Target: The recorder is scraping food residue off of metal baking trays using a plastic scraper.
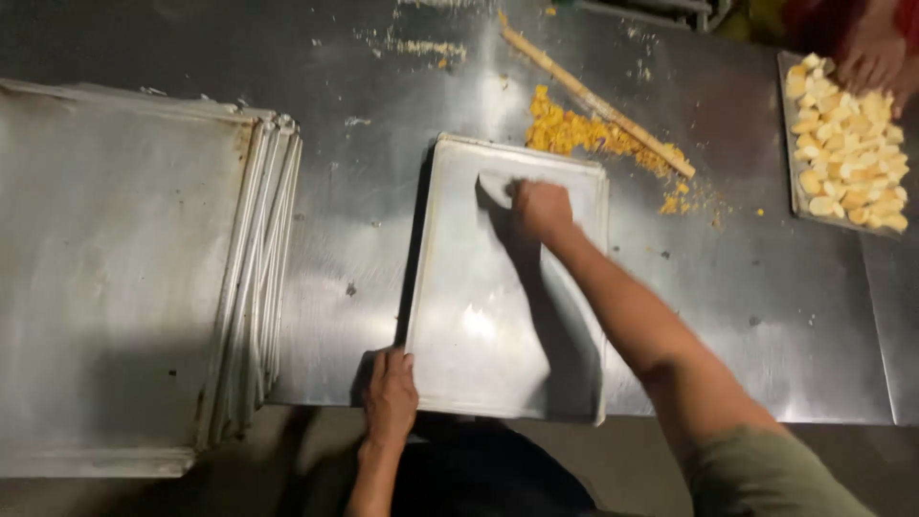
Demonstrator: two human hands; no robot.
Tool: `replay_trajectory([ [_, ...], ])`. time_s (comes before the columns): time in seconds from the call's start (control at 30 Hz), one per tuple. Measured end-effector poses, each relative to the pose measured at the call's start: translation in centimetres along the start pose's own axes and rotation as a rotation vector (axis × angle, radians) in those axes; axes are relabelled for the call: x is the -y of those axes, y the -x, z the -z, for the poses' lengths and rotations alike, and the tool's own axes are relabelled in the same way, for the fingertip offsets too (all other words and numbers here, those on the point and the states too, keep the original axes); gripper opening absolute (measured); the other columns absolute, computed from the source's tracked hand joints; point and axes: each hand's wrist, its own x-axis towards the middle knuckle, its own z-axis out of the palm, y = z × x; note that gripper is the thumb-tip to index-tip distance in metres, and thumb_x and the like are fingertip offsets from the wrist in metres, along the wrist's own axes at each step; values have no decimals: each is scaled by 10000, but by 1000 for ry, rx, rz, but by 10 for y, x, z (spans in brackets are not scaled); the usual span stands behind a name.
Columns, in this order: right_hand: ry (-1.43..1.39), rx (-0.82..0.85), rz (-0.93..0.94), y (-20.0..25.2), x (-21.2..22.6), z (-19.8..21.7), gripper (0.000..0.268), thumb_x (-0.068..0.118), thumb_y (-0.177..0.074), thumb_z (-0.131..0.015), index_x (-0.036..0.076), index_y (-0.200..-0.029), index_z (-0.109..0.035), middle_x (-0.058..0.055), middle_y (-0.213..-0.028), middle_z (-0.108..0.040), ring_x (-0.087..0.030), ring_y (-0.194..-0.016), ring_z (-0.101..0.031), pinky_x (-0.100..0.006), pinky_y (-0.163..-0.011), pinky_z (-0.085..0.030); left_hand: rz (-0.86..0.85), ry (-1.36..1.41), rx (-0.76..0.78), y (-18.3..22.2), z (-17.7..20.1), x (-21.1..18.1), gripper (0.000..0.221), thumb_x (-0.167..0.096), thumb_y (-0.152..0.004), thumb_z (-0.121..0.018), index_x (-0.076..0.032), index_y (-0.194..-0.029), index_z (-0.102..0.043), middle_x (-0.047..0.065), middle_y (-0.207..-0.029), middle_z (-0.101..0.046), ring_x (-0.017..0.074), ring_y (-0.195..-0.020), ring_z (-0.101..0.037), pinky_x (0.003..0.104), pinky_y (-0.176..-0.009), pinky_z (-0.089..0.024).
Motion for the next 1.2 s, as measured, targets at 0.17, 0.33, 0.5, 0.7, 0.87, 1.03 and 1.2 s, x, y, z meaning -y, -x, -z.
replay_trajectory([
  [0.17, -146, -115, -118, 48, -54, 23, 123, 141, -841, -632, 125, -864, -752, -214, -842, -736, -426, -785, -713, -543, -694, -559, 74, -202, -99, 8, -1, -21, 220, -203, -1011, -611, -7, -910, -596, 199, -902, -619, 436, -837, -605, 492, -705, -495],
  [0.33, -365, -320, -335, 71, -158, 65, 356, 50, -717, -719, 69, -1068, -778, -259, -933, -730, -447, -898, -703, -533, -779, -549, 312, 744, 205, 2, 14, -29, 375, -124, -1024, -753, -33, -859, -429, 32, -851, -429, 151, -773, -415, 372, -674, -395],
  [0.5, -723, -453, -526, 147, -278, 21, 358, -9, -720, -764, 10, -1077, -787, -184, -947, -753, -315, -857, -710, -447, -740, -557, 394, 946, 313, -40, 64, -258, 105, 7, -811, -688, -59, -839, -610, 14, -800, -647, 86, -709, -603, 282, -621, -519],
  [0.7, -1261, -534, -630, 169, -347, 36, 398, 2, -642, -802, 1, -1037, -760, -40, -914, -781, -146, -784, -699, -357, -684, -568, -65, 450, 368, -82, 12, -389, 177, 21, -788, -680, -22, -721, -522, -10, -647, -442, 84, -584, -396, 294, -490, -322],
  [0.87, -822, -349, -656, 172, -345, 20, 372, 19, -716, -885, -62, -1054, -751, -141, -833, -734, -192, -729, -631, -415, -664, -519, -191, 457, 409, -113, -14, -389, 220, 19, -768, -679, -63, -720, -481, -47, -687, -408, 71, -629, -419, 304, -521, -361],
  [1.03, -1238, -728, -891, 310, -311, 24, 391, -25, -737, -808, -1, -1121, -738, -39, -1037, -745, -163, -873, -688, -320, -796, -558, 186, 735, 285, -100, 133, -298, 328, -16, -735, -704, 0, -1063, -715, 97, -902, -724, 173, -761, -672, 313, -650, -523],
  [1.2, -1114, -634, -1334, 426, -232, 46, 500, -61, -735, -831, 78, -1204, -732, -14, -1057, -720, -149, -873, -648, -314, -702, -502, 476, 553, -8, -61, 282, 18, 211, -205, -950, -664, -85, -1110, -596, 131, -889, -654, 182, -607, -529, 352, -477, -400],
])
